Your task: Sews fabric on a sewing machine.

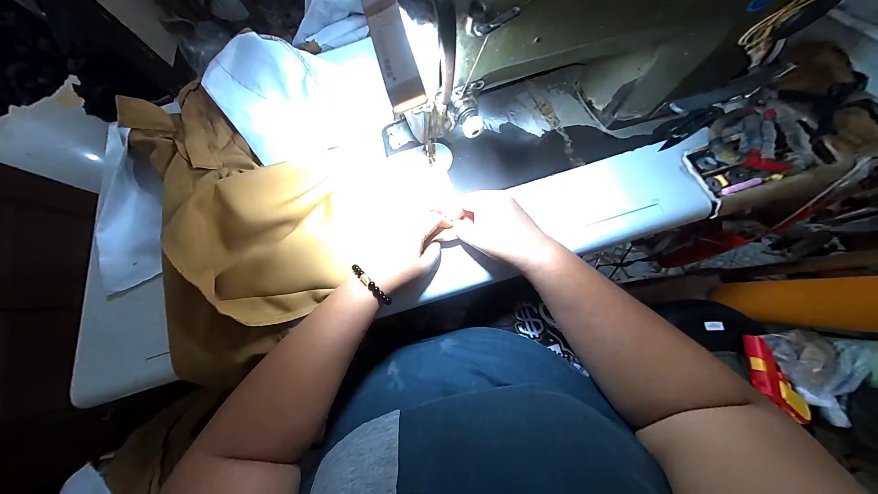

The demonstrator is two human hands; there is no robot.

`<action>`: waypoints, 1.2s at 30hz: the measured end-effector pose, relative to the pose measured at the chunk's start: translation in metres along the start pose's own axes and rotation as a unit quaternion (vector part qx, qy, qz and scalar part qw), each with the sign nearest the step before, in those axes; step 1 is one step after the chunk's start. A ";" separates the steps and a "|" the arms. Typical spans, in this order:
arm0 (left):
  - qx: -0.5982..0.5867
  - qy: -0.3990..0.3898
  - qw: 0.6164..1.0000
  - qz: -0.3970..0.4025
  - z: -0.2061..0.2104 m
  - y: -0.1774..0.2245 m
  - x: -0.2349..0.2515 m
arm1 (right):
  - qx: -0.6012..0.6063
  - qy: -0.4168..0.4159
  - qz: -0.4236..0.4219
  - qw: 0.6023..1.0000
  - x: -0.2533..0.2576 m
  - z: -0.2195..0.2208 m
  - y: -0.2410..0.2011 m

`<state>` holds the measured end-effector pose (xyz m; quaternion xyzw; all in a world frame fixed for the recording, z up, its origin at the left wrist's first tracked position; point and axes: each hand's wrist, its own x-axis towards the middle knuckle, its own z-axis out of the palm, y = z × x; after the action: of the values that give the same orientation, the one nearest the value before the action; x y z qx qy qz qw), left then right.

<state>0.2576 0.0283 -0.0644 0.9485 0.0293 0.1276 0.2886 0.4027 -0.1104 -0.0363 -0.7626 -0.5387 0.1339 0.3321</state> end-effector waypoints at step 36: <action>0.293 0.131 0.921 -0.219 -0.191 -0.021 -0.193 | 0.263 0.009 0.034 0.964 0.054 -0.007 0.015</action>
<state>0.0216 0.1238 0.0339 0.9355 0.3097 0.1697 0.0117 0.4390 -0.0666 -0.0327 -0.6674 -0.4559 0.2752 0.5206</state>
